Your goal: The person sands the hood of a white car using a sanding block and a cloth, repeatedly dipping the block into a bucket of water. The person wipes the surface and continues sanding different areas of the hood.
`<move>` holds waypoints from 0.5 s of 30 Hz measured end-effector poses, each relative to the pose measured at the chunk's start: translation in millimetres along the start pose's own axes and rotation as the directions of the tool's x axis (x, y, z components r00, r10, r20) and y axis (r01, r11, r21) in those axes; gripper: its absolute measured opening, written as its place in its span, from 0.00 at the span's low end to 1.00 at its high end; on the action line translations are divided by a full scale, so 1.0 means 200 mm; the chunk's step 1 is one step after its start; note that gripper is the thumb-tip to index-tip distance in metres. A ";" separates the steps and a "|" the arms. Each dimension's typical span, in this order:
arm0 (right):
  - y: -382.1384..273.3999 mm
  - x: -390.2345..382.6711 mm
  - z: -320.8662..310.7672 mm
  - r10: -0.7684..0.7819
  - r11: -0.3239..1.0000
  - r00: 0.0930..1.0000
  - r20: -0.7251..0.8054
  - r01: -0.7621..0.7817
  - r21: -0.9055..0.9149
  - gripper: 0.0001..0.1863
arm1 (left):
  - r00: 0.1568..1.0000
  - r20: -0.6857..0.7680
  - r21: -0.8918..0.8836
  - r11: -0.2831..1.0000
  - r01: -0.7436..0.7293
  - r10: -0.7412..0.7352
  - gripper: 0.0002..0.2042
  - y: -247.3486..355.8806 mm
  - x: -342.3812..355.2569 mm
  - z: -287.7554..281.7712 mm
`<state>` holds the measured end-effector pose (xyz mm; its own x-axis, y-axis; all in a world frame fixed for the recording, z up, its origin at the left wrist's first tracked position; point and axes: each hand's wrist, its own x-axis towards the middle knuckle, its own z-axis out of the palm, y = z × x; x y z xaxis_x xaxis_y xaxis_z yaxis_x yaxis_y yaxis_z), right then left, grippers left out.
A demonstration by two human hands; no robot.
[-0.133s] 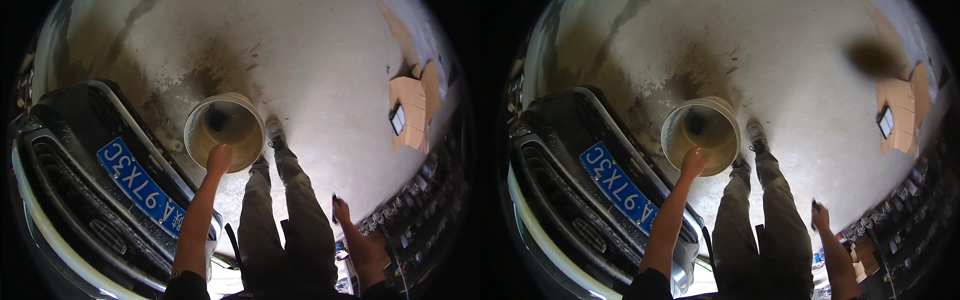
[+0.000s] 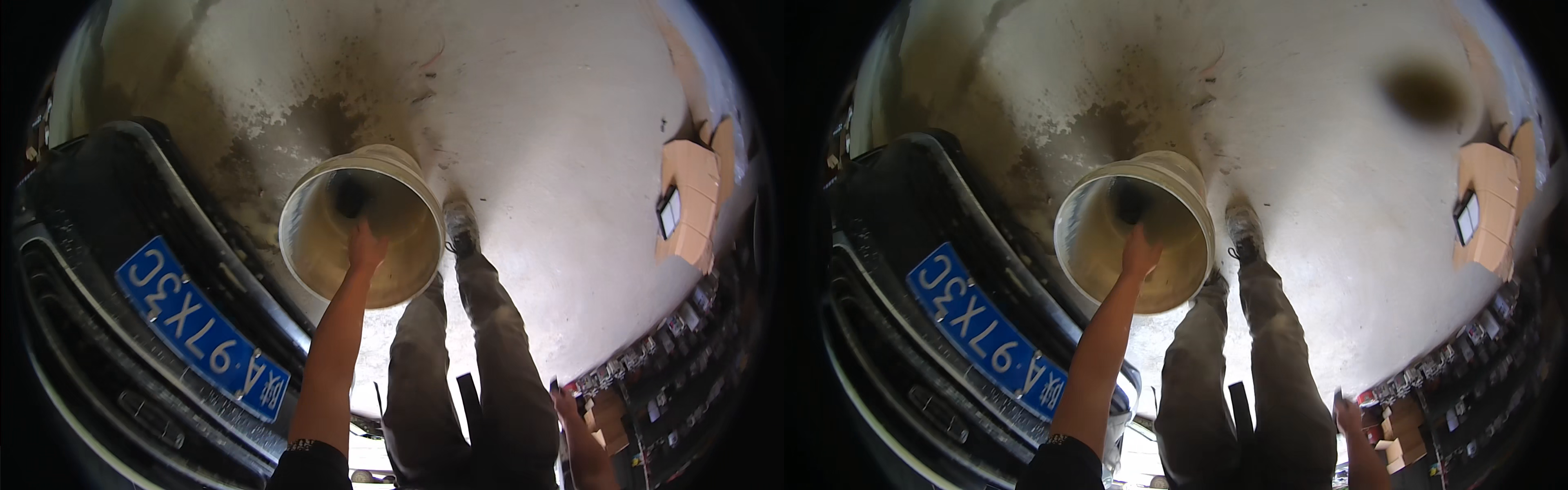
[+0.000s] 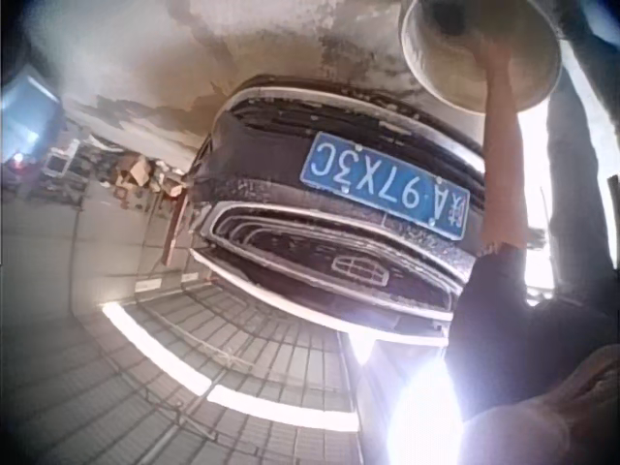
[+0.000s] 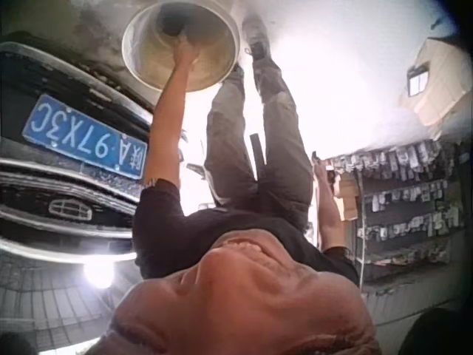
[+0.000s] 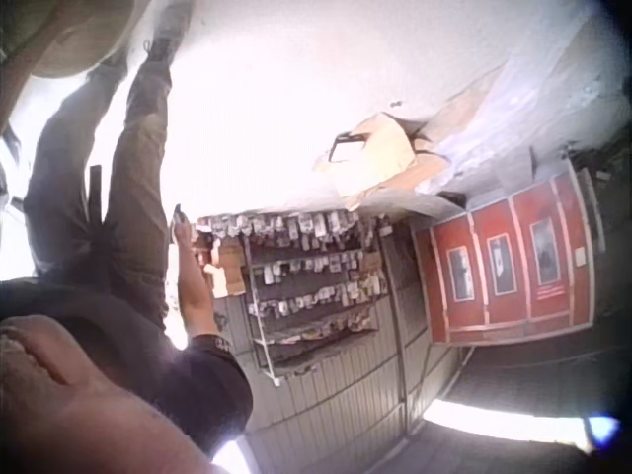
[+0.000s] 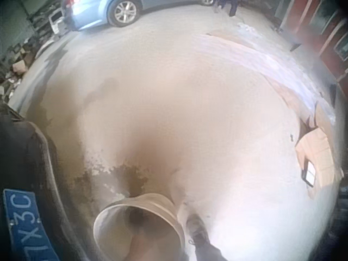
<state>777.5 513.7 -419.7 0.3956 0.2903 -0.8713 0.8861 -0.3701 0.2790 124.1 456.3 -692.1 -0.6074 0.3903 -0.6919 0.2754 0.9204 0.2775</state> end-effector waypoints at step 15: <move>-0.37 0.16 -0.39 -0.085 0.958 0.996 -0.011 0.085 0.272 0.24 | 0.983 0.044 -0.436 0.882 0.178 -0.176 0.22 -0.01 -0.16 0.07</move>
<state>744.2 619.6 -437.0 0.3213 0.3309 -0.8873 0.8173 -0.5701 0.0833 153.2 441.4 -679.7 -0.6129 0.2205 -0.7588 -0.1899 0.8911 0.4122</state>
